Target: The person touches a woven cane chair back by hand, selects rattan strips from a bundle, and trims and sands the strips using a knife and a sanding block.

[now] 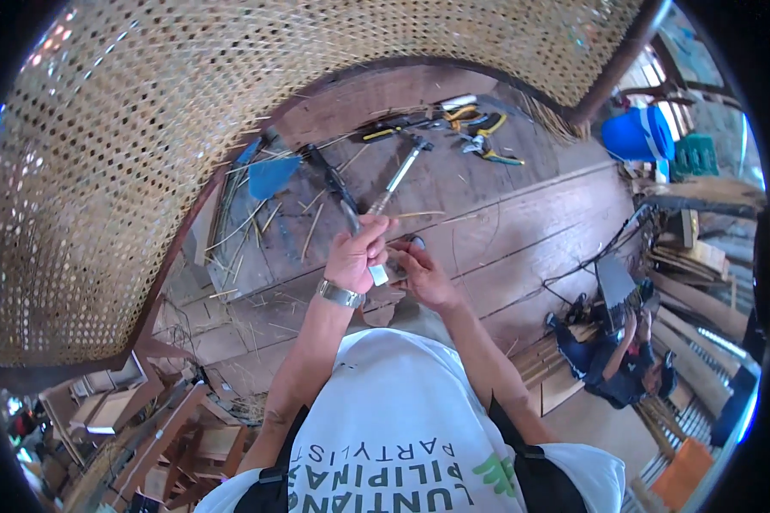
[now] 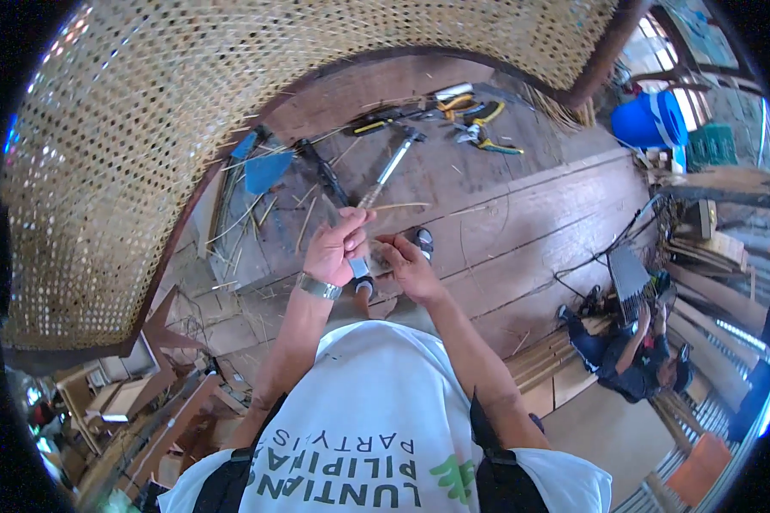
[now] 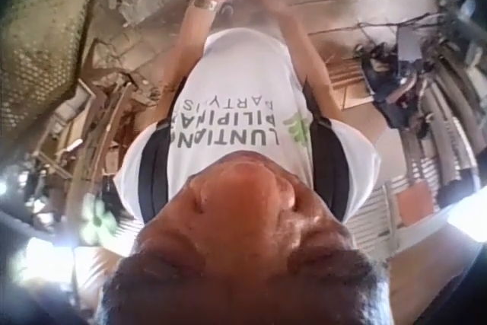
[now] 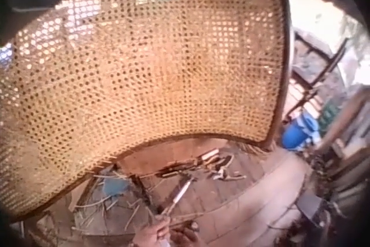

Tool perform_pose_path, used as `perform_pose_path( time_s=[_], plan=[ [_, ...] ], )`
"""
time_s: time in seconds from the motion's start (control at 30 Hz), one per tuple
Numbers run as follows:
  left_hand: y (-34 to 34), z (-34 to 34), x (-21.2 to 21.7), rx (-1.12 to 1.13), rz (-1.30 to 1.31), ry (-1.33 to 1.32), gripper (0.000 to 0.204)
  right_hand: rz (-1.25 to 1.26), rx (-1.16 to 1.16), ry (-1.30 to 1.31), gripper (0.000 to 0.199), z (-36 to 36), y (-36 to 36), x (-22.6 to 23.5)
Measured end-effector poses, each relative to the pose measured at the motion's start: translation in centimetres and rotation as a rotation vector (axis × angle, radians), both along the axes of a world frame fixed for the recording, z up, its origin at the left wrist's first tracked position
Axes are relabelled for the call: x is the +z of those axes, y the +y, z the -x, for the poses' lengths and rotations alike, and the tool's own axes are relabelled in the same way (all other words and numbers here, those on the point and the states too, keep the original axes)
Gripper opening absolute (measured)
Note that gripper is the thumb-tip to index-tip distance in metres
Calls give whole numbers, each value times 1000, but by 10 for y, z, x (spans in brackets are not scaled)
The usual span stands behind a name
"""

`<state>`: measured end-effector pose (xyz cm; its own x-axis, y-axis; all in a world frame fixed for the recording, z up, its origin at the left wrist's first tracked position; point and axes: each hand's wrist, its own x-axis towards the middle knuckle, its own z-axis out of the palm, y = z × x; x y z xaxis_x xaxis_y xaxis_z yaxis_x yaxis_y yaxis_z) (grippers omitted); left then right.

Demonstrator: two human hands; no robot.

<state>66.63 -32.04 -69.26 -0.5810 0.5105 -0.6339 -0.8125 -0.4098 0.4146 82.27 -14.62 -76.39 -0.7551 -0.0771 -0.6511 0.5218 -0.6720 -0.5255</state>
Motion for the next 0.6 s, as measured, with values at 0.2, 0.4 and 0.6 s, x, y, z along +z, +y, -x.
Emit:
perform_pose_path(
  time_s=[0.2, 0.4, 0.6],
  plan=[
    [13, -46, -1, -189, 265, 41, 18, -204, -247, 104, 50, -19, 21, 39],
    [17, -71, -5, -216, 317, 49, 24, -521, -319, 155, 41, -22, -1, 33],
    [-27, -87, -35, -287, 296, -72, 23, 30, -577, 47, 34, -44, 4, 35]
  ],
)
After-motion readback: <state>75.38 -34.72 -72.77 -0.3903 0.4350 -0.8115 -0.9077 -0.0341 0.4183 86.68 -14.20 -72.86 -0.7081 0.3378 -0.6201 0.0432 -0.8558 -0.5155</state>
